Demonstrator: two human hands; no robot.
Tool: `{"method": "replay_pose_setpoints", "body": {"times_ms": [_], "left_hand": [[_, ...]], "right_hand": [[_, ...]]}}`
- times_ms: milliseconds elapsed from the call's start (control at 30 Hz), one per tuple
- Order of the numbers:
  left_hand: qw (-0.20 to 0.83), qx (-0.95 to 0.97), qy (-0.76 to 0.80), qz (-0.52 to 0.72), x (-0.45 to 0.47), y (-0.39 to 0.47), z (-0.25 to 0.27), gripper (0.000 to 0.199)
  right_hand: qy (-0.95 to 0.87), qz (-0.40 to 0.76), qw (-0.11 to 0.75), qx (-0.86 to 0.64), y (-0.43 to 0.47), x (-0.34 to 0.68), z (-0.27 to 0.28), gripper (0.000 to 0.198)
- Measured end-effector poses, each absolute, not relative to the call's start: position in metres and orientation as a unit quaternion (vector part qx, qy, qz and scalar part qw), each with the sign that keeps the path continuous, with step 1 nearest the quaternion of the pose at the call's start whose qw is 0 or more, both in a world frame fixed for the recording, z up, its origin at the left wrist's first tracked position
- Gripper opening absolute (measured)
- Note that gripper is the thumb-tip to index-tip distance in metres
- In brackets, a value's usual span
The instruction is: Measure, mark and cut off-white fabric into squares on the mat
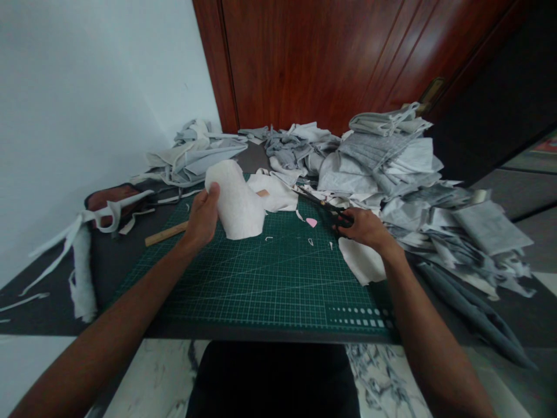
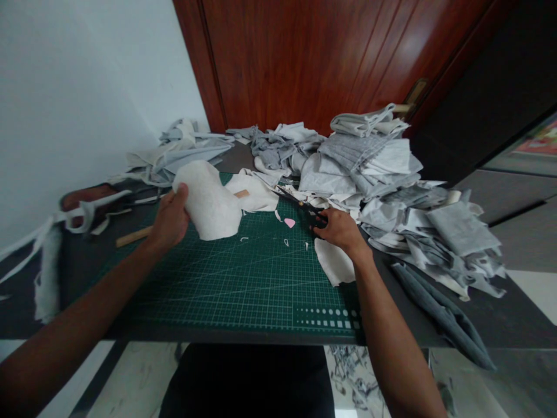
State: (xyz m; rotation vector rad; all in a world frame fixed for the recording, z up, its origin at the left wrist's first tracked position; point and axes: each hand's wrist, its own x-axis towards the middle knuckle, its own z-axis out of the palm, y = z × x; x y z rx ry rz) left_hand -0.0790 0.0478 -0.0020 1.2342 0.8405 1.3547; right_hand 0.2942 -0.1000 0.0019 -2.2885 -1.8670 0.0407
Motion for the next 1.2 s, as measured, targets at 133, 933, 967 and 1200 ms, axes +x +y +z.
{"method": "replay_pose_setpoints", "body": {"times_ms": [133,933,967,1200], "left_hand": [[0.605,0.426,0.345,0.577,-0.07,0.035,0.01,0.028],[0.615,0.509,0.322,0.509,-0.079,0.034,0.015,0.053],[0.616,0.493,0.32,0.524,-0.082,0.035,0.019,0.054],[0.605,0.376,0.279,0.644,-0.094,0.044,0.038,0.04]], "right_hand": [[-0.62,0.015,0.156,-0.769,-0.102,0.303,0.004,0.037],[-0.49,0.7,0.45,-0.26,-0.114,0.21,0.012,0.041],[-0.498,0.717,0.422,-0.244,-0.114,0.211,0.008,0.043],[-0.518,0.79,0.243,-0.22,-0.123,0.21,-0.009,0.054]]}}
